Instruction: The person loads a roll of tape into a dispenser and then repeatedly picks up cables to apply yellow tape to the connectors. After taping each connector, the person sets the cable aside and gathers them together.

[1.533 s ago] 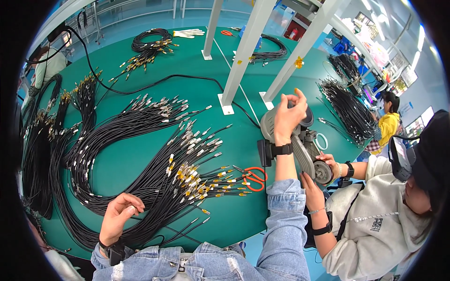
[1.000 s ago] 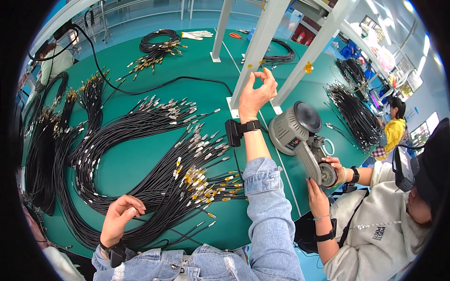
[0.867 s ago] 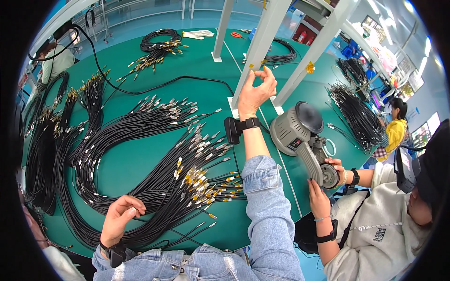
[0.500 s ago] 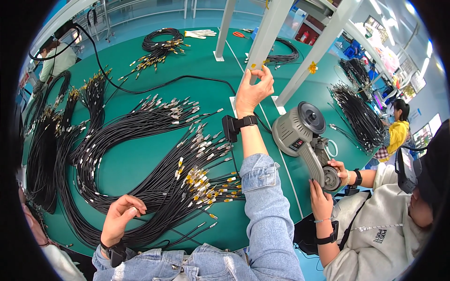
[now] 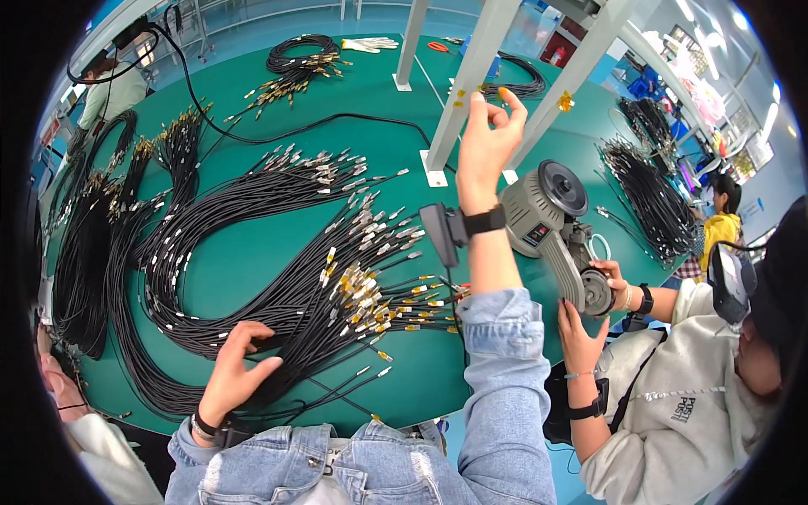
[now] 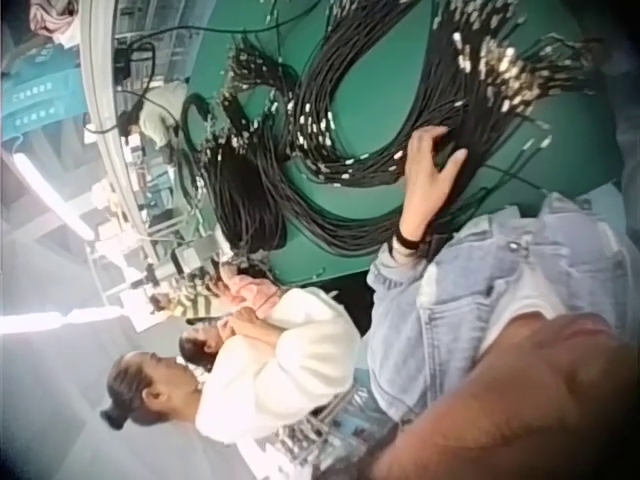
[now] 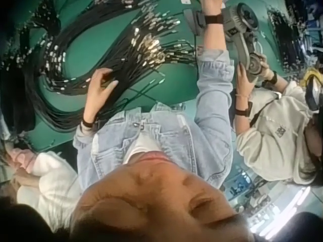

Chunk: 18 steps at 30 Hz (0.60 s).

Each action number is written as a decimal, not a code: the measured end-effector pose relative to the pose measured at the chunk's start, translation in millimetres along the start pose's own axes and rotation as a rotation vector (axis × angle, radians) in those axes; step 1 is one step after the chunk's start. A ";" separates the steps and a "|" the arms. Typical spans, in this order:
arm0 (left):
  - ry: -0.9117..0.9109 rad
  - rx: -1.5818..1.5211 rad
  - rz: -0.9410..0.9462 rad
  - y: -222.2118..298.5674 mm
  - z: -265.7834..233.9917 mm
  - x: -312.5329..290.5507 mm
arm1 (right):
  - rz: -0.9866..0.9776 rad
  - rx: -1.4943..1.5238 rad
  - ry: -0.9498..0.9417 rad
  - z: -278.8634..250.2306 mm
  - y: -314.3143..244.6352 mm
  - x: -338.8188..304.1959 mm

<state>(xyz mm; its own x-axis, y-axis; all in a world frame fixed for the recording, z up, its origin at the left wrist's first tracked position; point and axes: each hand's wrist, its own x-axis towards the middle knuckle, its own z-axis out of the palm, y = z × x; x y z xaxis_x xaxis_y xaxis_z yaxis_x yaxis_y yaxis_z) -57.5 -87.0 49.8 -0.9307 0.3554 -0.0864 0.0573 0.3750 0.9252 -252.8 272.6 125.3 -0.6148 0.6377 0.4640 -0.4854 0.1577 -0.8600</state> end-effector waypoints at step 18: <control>-0.172 0.895 0.293 -2.3 41.3 -34.3 | 0.353 0.303 -0.355 -143.0 -105.8 -82.0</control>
<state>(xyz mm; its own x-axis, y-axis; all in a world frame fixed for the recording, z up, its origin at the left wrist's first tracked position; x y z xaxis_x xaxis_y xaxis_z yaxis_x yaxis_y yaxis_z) -10.8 -64.8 35.4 -0.7735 0.6336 -0.0154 0.6011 0.7411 0.2990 -62.1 311.5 147.8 -0.9170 0.3124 0.2480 -0.3371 -0.2748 -0.9005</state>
